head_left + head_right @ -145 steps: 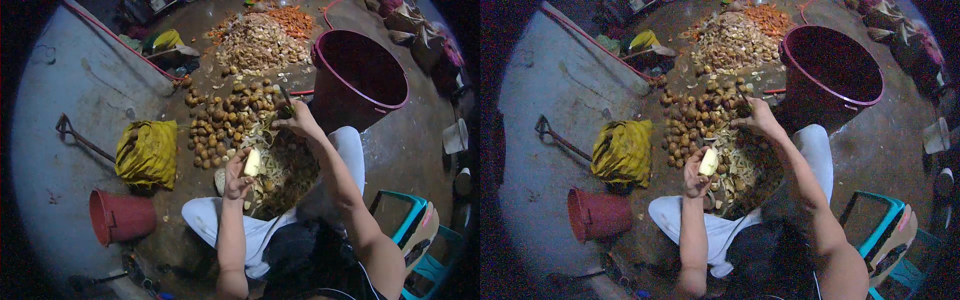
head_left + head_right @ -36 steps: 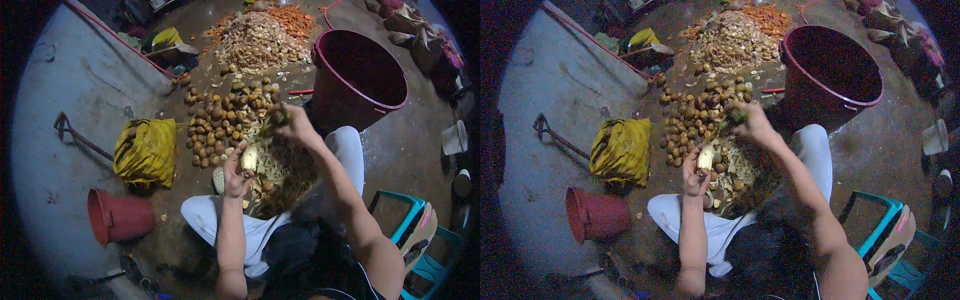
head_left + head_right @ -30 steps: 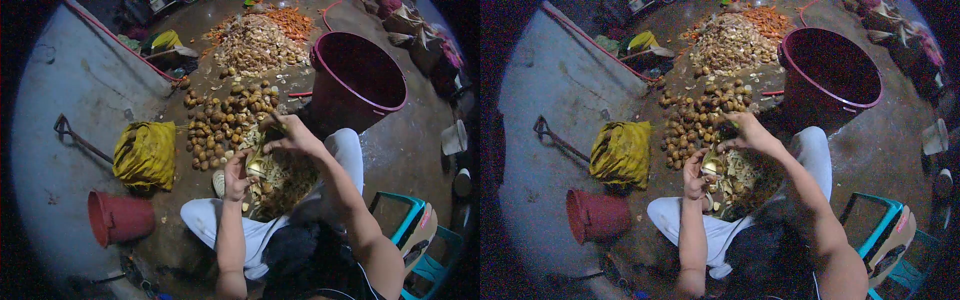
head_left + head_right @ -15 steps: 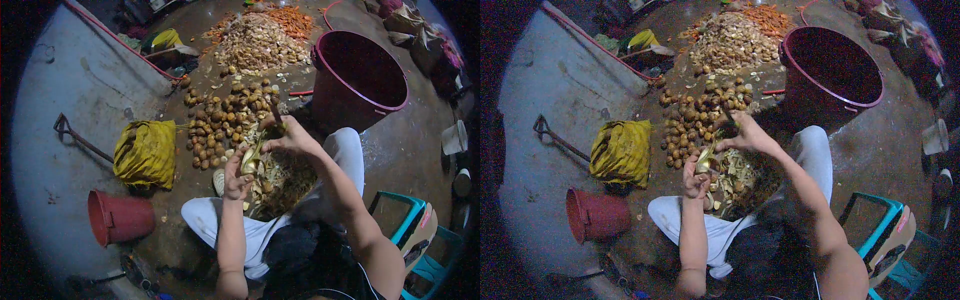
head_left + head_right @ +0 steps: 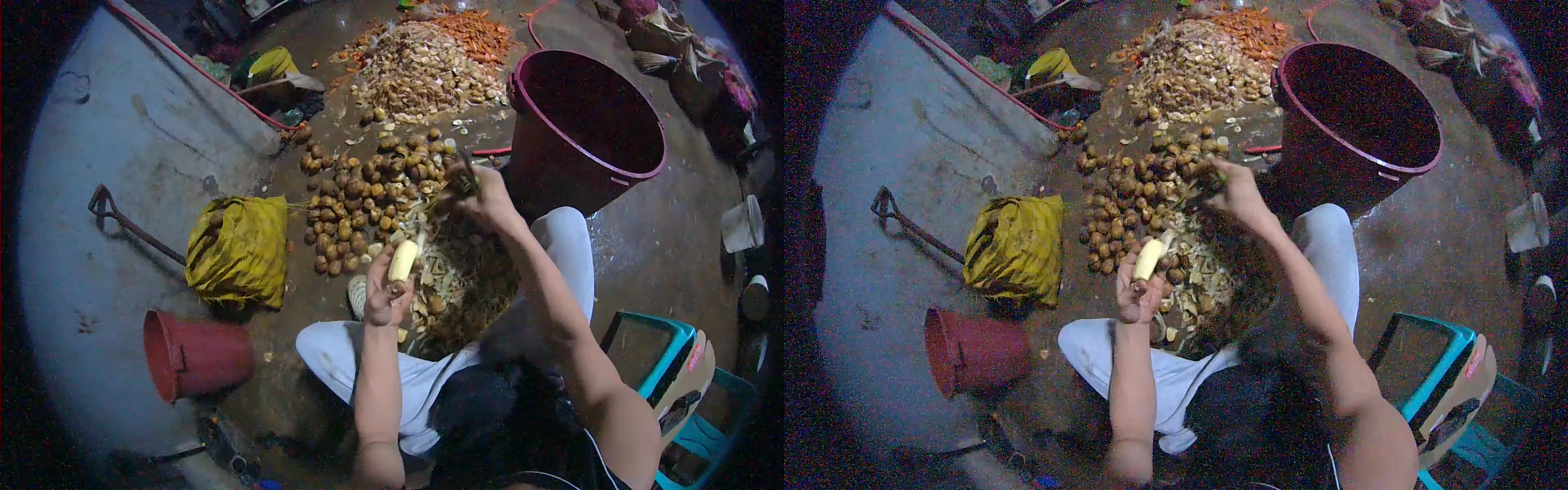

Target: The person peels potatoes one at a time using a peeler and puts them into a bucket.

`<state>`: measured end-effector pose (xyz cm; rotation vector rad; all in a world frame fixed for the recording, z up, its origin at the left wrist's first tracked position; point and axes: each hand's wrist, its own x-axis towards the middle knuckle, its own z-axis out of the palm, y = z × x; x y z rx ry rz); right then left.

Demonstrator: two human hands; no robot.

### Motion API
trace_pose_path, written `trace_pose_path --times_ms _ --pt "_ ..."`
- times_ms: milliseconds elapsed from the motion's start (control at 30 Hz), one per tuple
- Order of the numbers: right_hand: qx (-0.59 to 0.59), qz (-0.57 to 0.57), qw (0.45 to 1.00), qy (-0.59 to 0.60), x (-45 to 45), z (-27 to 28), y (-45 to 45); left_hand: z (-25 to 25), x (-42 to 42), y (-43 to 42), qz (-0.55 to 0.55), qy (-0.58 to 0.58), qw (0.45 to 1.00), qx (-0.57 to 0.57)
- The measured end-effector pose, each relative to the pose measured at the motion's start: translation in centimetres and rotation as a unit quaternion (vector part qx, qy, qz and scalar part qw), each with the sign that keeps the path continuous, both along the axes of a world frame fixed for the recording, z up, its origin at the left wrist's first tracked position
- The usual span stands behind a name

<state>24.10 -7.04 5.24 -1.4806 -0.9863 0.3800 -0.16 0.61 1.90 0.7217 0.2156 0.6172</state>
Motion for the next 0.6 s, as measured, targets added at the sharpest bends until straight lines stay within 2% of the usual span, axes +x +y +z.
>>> trace_pose_path --times_ms 67,133,167,200,267,300,333,400,433,467,533,567,600 --pt "-0.009 -0.006 1.000 -0.029 0.6 -0.3 -0.4 0.2 0.4 0.3 -0.020 -0.009 1.000 0.018" --pt "0.053 0.041 0.987 -0.148 -1.4 0.2 -0.5 0.3 0.5 0.1 -0.020 0.013 1.000 0.018" --pt "0.078 0.103 0.983 -0.126 -2.5 0.5 -0.6 0.9 0.3 -0.3 -0.025 0.036 0.999 -0.006" --pt "0.106 0.115 0.984 -0.081 -3.2 0.3 -0.4 0.7 0.5 -0.2 -0.025 0.037 0.999 -0.008" --pt "0.037 0.065 0.997 -0.002 -1.6 0.6 -1.1 -0.1 0.4 -0.2 -0.021 -0.010 0.998 -0.059" --pt "0.015 0.012 1.000 -0.013 -0.7 0.7 -0.4 0.5 0.5 -0.4 -0.001 -0.031 0.999 -0.032" --pt "0.030 0.020 0.995 0.089 -0.4 0.8 -0.6 0.1 0.4 -0.4 0.000 -0.033 0.999 -0.030" --pt "-0.034 0.061 0.993 0.095 -0.6 0.8 -0.8 -1.0 0.4 0.1 0.005 -0.019 1.000 -0.002" --pt "0.037 0.053 0.990 -0.127 -1.7 1.3 -0.2 0.0 0.5 0.0 -0.021 -0.006 1.000 -0.002" --pt "0.051 0.130 0.986 -0.086 -2.8 1.8 -0.9 0.6 0.7 -0.1 -0.021 -0.007 1.000 -0.003" --pt "0.032 0.103 0.988 -0.114 -2.2 1.0 -0.9 1.0 0.8 -0.5 -0.028 0.011 0.999 0.024" --pt "0.018 0.063 0.997 -0.039 -1.5 0.2 -0.7 -1.7 0.3 -0.2 0.031 0.013 0.999 0.036" --pt "0.006 0.023 0.999 0.032 -0.5 0.1 -0.4 -1.4 -0.1 -0.1 0.032 0.013 0.999 0.037"
